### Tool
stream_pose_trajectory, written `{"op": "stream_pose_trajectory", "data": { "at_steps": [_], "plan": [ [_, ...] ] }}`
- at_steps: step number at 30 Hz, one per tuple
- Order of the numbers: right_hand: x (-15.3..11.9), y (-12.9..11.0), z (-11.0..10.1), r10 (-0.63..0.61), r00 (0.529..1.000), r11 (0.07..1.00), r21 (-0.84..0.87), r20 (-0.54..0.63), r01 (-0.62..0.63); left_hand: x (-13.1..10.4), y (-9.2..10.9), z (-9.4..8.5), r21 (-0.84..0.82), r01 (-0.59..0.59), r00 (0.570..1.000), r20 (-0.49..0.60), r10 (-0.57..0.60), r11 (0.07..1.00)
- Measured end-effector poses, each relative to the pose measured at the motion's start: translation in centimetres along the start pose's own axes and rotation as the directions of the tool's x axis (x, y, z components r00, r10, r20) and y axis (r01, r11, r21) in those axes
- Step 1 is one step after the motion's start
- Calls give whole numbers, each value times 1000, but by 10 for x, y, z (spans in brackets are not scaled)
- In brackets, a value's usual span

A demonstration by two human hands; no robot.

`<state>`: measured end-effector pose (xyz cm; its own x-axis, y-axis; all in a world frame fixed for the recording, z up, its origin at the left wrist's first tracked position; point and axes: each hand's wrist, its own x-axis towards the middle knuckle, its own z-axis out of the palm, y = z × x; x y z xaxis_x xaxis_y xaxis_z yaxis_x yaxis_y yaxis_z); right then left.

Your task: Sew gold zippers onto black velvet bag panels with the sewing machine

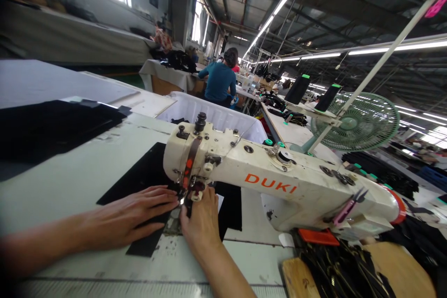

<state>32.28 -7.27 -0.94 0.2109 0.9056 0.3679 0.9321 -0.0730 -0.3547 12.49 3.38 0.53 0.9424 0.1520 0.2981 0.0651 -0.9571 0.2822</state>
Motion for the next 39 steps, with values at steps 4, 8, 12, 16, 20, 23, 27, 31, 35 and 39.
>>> {"op": "stream_pose_trajectory", "data": {
  "at_steps": [4, 8, 12, 16, 20, 23, 27, 31, 35, 39],
  "plan": [
    [3, 1, 5, 4, 1000, 993, -118, -1, -4, 3, 0, 2, 13, 4, 1000, 5, -5, 1000],
    [17, 6, 16, 13, 1000, 979, -202, -8, -14, 2, -5, 5, 30, -7, 1000, 16, 6, 1000],
    [34, 12, 27, 16, 999, 971, -238, -30, -23, 2, -7, 7, 31, -21, 1000, 21, 21, 999],
    [31, 18, 15, -39, 999, 968, -249, -30, 30, 2, -5, 6, 46, -11, 1000, 12, 11, 999],
    [8, 20, -17, -156, 987, 958, -250, -34, 143, 1, -1, 4, 45, -5, 1000, -2, 5, 999],
    [-5, 20, -27, -394, 919, 900, -208, -16, 383, 1, 0, 7, 57, -5, 1000, -7, 5, 998],
    [-8, 24, -9, -538, 843, 841, -77, -24, 535, 0, -5, 13, 77, -19, 999, -24, 21, 997],
    [-8, 30, 11, -473, 880, 881, -67, -47, 469, 2, -10, 15, 65, -35, 999, -31, 37, 997],
    [-6, 28, 9, -436, 899, 899, -62, -43, 433, 4, -15, 17, 58, -38, 998, -47, 41, 998],
    [7, 20, 0, -413, 910, 907, -76, 20, 414, 3, -20, 24, 30, -28, 995, -90, 30, 999]
  ]
}}
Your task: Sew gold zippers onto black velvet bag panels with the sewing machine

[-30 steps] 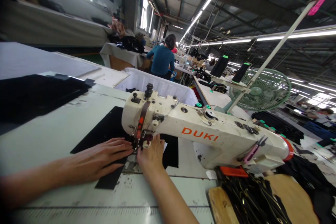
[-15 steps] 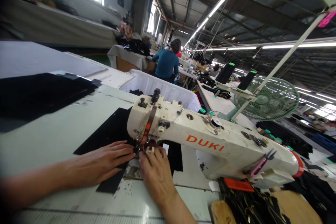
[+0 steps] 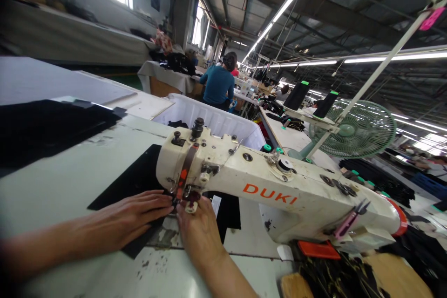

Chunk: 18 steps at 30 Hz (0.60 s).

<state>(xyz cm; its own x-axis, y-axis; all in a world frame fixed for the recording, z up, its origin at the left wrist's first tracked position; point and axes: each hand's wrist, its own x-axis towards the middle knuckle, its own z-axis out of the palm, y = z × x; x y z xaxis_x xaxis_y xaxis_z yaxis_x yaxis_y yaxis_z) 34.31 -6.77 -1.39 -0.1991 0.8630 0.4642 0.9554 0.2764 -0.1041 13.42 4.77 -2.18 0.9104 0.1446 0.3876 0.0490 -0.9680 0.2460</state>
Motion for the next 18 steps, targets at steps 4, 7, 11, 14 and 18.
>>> {"op": "stream_pose_trajectory", "data": {
  "at_steps": [4, 7, 11, 14, 18],
  "plan": [
    [11, 2, 0, -2, 1000, 999, -34, 26, 3, 1, -6, 1, -131, 95, 992, -66, -104, 987],
    [13, 3, 4, 1, 1000, 998, -55, 25, 1, 3, -8, -5, -245, 202, 975, -46, -219, 948],
    [12, 3, 9, 17, 1000, 998, -66, 7, -17, 3, -8, -10, -277, 235, 969, -4, -245, 932],
    [11, 3, 12, 27, 1000, 998, -65, -5, -28, 1, -7, -8, -191, 129, 991, 0, -131, 973],
    [9, 3, 13, 31, 999, 997, -63, -21, -32, -2, -7, -1, -6, -72, 997, 4, 72, 997]
  ]
}}
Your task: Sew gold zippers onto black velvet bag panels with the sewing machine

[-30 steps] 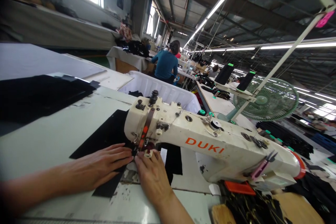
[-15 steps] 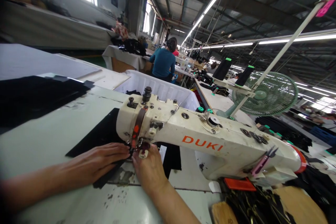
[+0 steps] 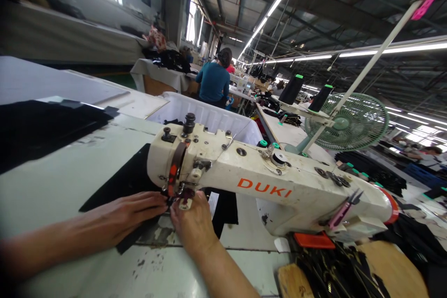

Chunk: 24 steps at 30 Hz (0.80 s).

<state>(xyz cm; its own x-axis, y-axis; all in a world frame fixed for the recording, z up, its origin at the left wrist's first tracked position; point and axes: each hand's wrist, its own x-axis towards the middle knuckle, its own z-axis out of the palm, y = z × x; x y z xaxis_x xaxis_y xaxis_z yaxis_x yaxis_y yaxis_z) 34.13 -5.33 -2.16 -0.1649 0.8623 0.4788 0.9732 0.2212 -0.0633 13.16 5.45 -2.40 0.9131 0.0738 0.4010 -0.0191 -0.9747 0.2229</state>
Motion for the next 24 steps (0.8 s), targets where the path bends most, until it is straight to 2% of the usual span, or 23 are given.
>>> {"op": "stream_pose_trajectory", "data": {
  "at_steps": [3, 8, 12, 19, 22, 24],
  "plan": [
    [-1, 1, 0, 0, 1000, 1000, 1, -20, 0, -2, -4, 8, 79, -51, 999, -9, 52, 996],
    [-2, 5, 1, -9, 997, 1000, 12, -73, 10, -5, -11, 19, 144, -41, 999, -7, 42, 989],
    [-3, 9, 1, -29, 994, 999, 38, -103, 33, -5, -11, 20, 223, -44, 999, 21, 41, 974],
    [-1, 11, -3, -45, 993, 995, 86, -113, 55, -3, -9, 21, 185, -51, 998, -36, 58, 981],
    [-1, 15, -9, -55, 994, 992, 112, -99, 66, 0, -7, 15, 162, -6, 1000, -11, 8, 987],
    [-1, 18, -15, -54, 995, 990, 129, -83, 65, 1, -5, 7, 90, 53, 999, 3, -53, 995]
  ]
}}
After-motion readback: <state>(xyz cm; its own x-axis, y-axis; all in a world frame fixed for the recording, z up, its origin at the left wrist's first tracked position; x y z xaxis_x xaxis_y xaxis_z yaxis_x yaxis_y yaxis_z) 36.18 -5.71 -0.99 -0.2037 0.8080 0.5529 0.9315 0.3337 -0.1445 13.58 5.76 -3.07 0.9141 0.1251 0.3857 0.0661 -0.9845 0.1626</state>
